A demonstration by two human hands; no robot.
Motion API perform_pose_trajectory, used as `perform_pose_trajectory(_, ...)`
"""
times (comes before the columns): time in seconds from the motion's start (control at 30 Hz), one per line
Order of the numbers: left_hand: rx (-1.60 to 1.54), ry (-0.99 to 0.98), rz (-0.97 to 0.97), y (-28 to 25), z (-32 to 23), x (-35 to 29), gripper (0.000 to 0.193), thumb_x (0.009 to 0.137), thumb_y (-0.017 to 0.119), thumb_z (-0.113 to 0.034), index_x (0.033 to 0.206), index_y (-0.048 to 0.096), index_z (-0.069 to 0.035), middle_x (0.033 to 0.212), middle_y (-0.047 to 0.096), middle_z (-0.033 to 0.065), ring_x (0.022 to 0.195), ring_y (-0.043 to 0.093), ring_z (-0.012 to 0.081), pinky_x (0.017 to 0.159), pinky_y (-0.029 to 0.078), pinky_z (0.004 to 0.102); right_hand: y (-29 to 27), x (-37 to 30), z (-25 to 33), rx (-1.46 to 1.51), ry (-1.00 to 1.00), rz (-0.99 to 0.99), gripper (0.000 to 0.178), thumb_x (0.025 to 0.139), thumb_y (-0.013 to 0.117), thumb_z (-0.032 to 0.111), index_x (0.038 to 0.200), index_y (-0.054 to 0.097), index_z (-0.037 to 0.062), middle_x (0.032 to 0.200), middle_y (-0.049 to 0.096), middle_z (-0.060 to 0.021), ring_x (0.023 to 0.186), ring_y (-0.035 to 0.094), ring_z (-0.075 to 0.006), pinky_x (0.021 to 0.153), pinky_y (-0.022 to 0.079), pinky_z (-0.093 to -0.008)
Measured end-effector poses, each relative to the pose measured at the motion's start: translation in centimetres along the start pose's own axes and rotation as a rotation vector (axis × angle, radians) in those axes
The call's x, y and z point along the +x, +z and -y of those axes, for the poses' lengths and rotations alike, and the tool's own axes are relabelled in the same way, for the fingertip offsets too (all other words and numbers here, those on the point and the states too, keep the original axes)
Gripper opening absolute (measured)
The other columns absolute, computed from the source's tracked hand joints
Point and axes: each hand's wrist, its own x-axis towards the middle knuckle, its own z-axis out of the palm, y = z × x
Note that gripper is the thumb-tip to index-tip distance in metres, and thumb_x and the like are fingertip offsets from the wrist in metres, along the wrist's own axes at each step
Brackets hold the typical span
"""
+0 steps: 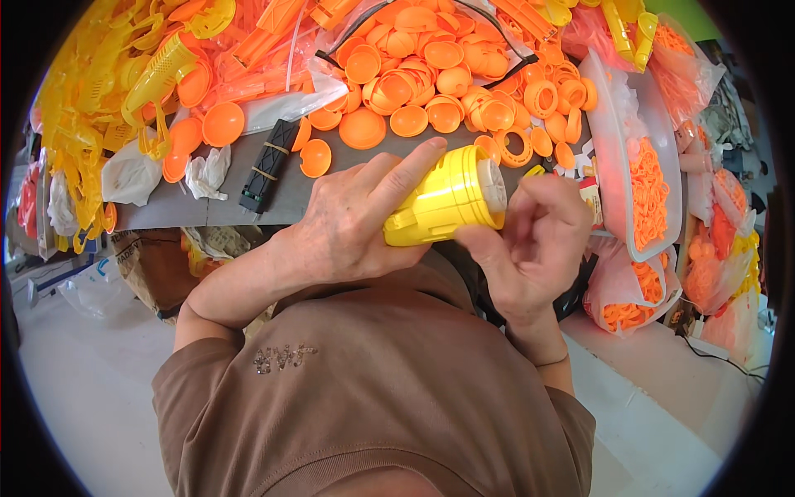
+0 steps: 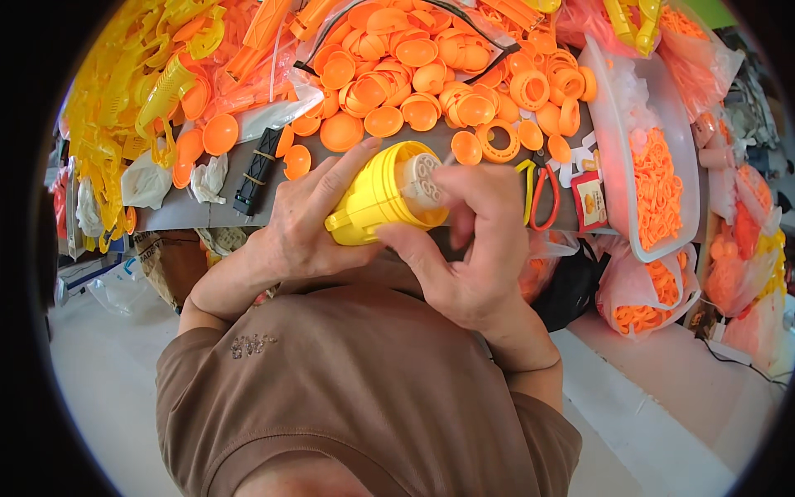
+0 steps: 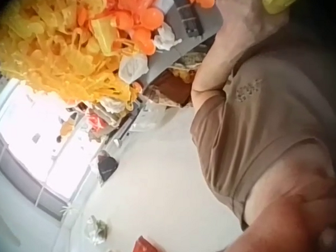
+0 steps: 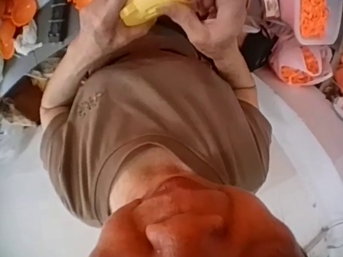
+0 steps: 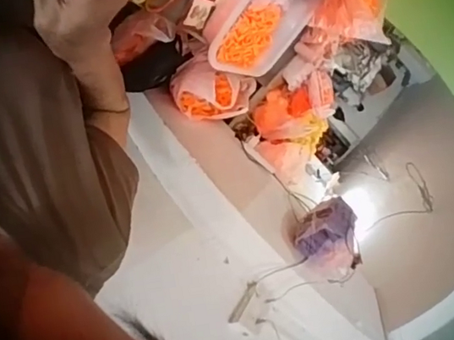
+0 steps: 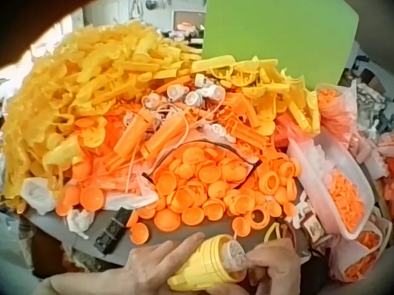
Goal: Assembling the components of a yellow plastic toy gun at a workbench.
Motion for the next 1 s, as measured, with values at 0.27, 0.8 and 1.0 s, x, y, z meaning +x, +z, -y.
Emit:
perform_pose_trajectory(0.27, -0.149, 0.037, -0.025, -0.1, 1.0, -0.2, 0.074, 0.056, 0.076, -0.012, 0.123, 0.047, 0.002, 0.088, 0.061, 0.0153, 0.073, 0.063, 0.0290, 0.061, 0.051, 0.0348, 0.8, 4.8, -1.5, -0.081, -0.408, 0.317, 0.072, 0.062, 0.077, 0.051, 0.107, 0.055, -0.0009, 0.102, 0.057, -0.0146, 0.092, 0.055, -0.0296, 0.077, 0.046, -0.0371)
perform_pose_trajectory(0.8, -1.141, -0.577, -0.180, -1.4, 3.9, -1.2, 0.085, 0.051, 0.078, -0.021, 0.126, 0.044, 0.003, 0.109, 0.058, 0.0123, 0.098, 0.060, 0.0223, 0.083, 0.050, 0.0345, 3.0, 10.6, 1.3, -0.003, -0.233, 0.405, 0.057, 0.076, 0.069, 0.039, 0.116, 0.051, 0.0018, 0.107, 0.057, -0.0110, 0.091, 0.059, -0.0247, 0.078, 0.048, -0.0358)
perform_pose_trajectory(1.0, -1.465, -0.417, -0.366, -2.5, 4.9, -2.0, 0.095, 0.055, 0.074, -0.037, 0.132, 0.034, 0.003, 0.101, 0.055, 0.0192, 0.075, 0.063, 0.0313, 0.062, 0.055, 0.0395, 0.5, 6.3, -0.9, 0.135, 0.047, 0.453, 0.050, 0.083, 0.064, 0.040, 0.112, 0.053, 0.0003, 0.086, 0.057, -0.0071, 0.074, 0.057, -0.0148, 0.064, 0.046, -0.0252)
